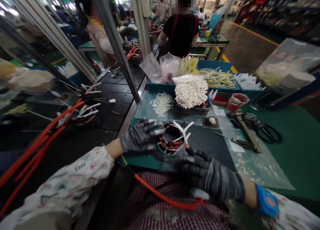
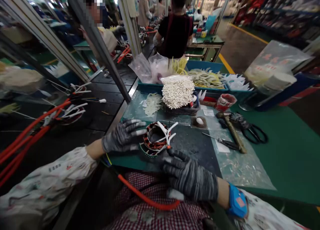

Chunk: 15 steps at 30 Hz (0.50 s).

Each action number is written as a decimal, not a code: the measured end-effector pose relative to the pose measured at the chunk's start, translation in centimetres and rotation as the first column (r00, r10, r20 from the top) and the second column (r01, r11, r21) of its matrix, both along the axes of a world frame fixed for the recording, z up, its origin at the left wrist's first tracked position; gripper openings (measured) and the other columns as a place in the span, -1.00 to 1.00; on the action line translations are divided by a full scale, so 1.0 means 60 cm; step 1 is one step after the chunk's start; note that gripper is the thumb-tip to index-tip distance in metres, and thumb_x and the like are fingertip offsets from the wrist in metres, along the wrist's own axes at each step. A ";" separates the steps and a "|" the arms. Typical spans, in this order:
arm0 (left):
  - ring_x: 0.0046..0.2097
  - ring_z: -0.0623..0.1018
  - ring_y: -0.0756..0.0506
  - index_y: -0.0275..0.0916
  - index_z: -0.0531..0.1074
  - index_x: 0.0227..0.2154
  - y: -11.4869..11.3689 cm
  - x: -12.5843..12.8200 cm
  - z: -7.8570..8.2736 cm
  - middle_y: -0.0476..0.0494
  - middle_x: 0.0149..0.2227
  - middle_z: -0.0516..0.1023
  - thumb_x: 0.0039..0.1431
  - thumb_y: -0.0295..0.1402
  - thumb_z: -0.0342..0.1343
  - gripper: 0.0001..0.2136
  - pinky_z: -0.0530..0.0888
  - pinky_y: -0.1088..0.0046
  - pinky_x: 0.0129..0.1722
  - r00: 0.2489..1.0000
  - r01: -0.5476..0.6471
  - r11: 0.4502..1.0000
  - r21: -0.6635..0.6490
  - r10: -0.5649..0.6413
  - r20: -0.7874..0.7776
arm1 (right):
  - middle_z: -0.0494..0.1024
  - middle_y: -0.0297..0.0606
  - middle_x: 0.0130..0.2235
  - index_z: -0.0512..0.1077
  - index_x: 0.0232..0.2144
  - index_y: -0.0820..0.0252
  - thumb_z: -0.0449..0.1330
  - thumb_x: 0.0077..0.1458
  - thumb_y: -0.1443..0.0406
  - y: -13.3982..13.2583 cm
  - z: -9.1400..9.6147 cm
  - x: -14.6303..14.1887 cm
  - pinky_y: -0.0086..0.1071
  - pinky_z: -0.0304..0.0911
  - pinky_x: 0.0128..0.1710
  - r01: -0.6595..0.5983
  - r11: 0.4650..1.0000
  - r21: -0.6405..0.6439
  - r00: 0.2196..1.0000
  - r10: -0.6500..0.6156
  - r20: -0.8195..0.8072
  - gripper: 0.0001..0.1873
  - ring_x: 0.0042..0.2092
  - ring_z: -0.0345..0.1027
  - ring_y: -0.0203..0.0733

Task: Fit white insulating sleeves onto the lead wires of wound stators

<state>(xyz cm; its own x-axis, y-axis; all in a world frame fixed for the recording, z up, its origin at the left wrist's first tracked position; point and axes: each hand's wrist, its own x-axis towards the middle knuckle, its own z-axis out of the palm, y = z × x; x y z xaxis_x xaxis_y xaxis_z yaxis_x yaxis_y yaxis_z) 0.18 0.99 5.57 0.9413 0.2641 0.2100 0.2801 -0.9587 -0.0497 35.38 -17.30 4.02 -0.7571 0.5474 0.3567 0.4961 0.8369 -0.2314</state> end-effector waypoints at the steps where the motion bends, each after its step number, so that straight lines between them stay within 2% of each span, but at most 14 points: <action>1: 0.51 0.38 -0.36 -0.02 0.43 0.40 0.013 0.015 0.005 -0.27 0.47 0.48 0.48 0.03 0.18 -0.46 0.25 -0.08 0.53 0.999 0.019 1.000 -0.022 -0.020 -0.030 | 0.77 -0.32 0.13 0.72 -0.09 -0.13 0.21 0.48 -0.02 0.002 0.007 0.011 -0.01 0.32 0.48 -0.021 0.998 0.052 1.000 0.020 0.008 -0.68 0.29 0.54 -0.07; 2: 0.55 0.31 -0.35 0.03 0.43 0.40 0.020 0.028 0.007 -0.19 0.50 0.44 0.47 0.04 0.19 -0.46 0.13 -0.10 0.59 0.997 0.038 0.998 -0.048 -0.041 -0.071 | 0.75 -0.31 0.18 0.71 0.00 -0.11 0.18 0.50 0.00 0.006 0.014 0.022 -0.02 0.31 0.47 -0.035 0.993 0.112 0.999 0.033 0.022 -0.67 0.32 0.51 -0.08; 4: 0.56 0.31 -0.30 0.08 0.48 0.35 0.016 0.053 0.001 -0.07 0.48 0.48 0.51 -0.03 0.17 -0.56 0.05 -0.08 0.63 0.988 0.063 0.994 -0.084 -0.074 -0.132 | 0.74 -0.34 0.22 0.64 0.17 -0.10 0.11 0.56 0.06 0.015 0.025 0.044 -0.09 0.30 0.45 -0.024 0.974 0.224 0.998 0.009 0.068 -0.62 0.32 0.50 -0.14; 6: 0.50 0.39 -0.30 0.03 0.55 0.28 -0.012 0.074 -0.013 -0.10 0.38 0.60 0.55 -0.09 0.11 -0.64 0.10 -0.10 0.61 0.989 0.027 0.997 -0.077 -0.038 -0.141 | 0.74 -0.35 0.23 0.53 0.33 -0.08 0.03 0.60 0.12 0.031 0.030 0.067 -0.12 0.27 0.44 0.047 0.956 0.289 0.991 -0.082 0.110 -0.57 0.29 0.52 -0.16; 8: 0.40 0.50 -0.34 -0.07 0.59 0.23 -0.052 0.089 -0.024 -0.23 0.25 0.69 0.58 -0.09 0.06 -0.63 0.22 -0.12 0.55 0.991 -0.048 0.997 -0.052 0.041 -0.125 | 0.75 -0.35 0.21 0.44 0.40 -0.08 0.01 0.62 0.17 0.053 0.029 0.086 -0.09 0.24 0.43 0.140 0.943 0.303 0.977 -0.181 0.110 -0.55 0.24 0.55 -0.14; 10: 0.31 0.58 -0.36 -0.14 0.60 0.22 -0.088 0.096 -0.024 -0.29 0.17 0.73 0.59 -0.05 0.04 -0.59 0.33 -0.10 0.49 0.992 -0.075 0.996 -0.048 0.069 -0.108 | 0.78 -0.37 0.15 0.44 0.37 -0.12 0.04 0.62 0.21 0.078 0.024 0.096 -0.05 0.27 0.38 0.167 0.938 0.304 0.977 -0.198 0.073 -0.60 0.21 0.56 -0.12; 12: 0.29 0.60 -0.34 -0.11 0.57 0.28 -0.105 0.090 -0.008 -0.26 0.22 0.71 0.57 -0.02 0.07 -0.57 0.36 -0.07 0.48 0.996 -0.002 0.999 -0.052 -0.002 -0.086 | 0.79 -0.39 0.09 0.50 0.26 -0.13 0.07 0.61 0.24 0.102 0.023 0.095 -0.03 0.32 0.34 0.109 0.941 0.321 0.991 -0.127 0.034 -0.68 0.21 0.56 -0.12; 15: 0.43 0.52 -0.33 -0.08 0.53 0.33 -0.089 0.061 0.031 -0.24 0.40 0.57 0.58 -0.05 0.11 -0.58 0.32 -0.11 0.53 0.986 0.162 0.987 0.018 -0.161 -0.048 | 0.77 -0.38 0.12 0.56 0.15 -0.14 0.06 0.60 0.29 0.130 0.039 0.075 0.03 0.35 0.37 0.030 0.957 0.289 0.996 -0.052 0.069 -0.68 0.26 0.53 -0.12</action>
<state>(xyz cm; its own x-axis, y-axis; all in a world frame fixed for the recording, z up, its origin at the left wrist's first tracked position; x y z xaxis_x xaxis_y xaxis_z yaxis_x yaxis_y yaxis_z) 3.85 -4.33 7.46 0.9801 0.1035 0.1694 0.1185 -0.9897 -0.0804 39.86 -9.47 6.38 -0.7665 0.4616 0.4467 0.5384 0.8409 0.0551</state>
